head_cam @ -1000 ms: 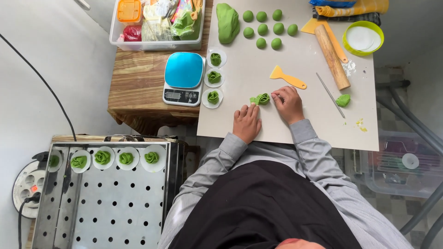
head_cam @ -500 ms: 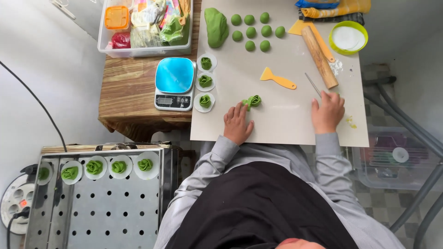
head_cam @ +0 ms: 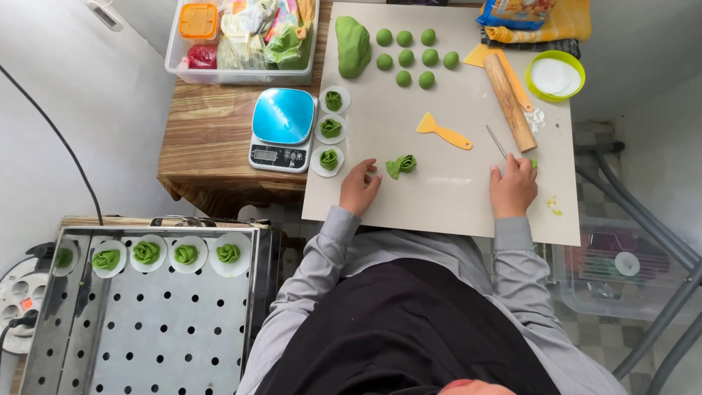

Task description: Shaping green dough into decorative rose shapes using hands and a small detailing tool

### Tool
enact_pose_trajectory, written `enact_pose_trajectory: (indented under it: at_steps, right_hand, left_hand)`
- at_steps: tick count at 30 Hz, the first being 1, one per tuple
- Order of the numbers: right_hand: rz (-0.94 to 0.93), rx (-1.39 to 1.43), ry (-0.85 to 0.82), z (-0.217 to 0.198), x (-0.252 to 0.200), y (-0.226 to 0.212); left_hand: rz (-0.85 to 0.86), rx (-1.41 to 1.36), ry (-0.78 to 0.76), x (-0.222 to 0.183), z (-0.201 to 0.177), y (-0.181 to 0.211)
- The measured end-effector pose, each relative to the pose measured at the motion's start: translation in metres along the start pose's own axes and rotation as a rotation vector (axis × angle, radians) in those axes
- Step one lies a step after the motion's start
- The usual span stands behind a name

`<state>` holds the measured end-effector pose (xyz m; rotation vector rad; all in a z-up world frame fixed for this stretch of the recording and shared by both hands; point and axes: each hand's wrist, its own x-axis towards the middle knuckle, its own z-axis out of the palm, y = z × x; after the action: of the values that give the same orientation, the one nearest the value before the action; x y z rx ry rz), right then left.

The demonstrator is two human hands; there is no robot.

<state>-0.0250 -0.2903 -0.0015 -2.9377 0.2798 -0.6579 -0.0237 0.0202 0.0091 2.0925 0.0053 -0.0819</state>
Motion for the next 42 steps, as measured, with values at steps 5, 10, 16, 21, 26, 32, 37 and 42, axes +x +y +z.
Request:
enact_pose_trajectory:
  at_steps: [5,10,16,21,26,32,37,42]
  right_hand:
    - [0.005,-0.019,-0.048,0.032,0.004,0.009]
    - [-0.004,-0.083,-0.078,0.037,0.015,0.001]
    - [-0.011,-0.014,-0.173,0.007,0.016,-0.024]
    - [0.024,1.307,0.083,-0.01,0.003,-0.091]
    - [-0.168,1.401,0.028,0.011,-0.026,-0.136]
    - [-0.396,1.257,0.04,0.017,-0.033,-0.133]
    - [-0.475,1.169,0.061,0.009,-0.031,-0.135]
    - [-0.484,1.137,0.061,0.006,-0.032,-0.135]
  left_hand:
    - [-0.024,0.087,-0.006,0.017,-0.004,0.0]
    - [-0.095,0.199,-0.027,0.042,-0.005,-0.006]
    - [-0.042,0.007,0.059,0.025,-0.015,0.009]
    - [0.275,0.177,0.248,0.019,0.0,-0.006]
    - [0.331,0.24,0.246,0.02,0.0,-0.007]
    - [0.343,0.237,0.219,0.02,-0.001,-0.006]
    - [0.351,0.242,0.216,0.02,0.0,-0.008]
    - [0.36,0.226,0.2,0.019,-0.002,-0.005]
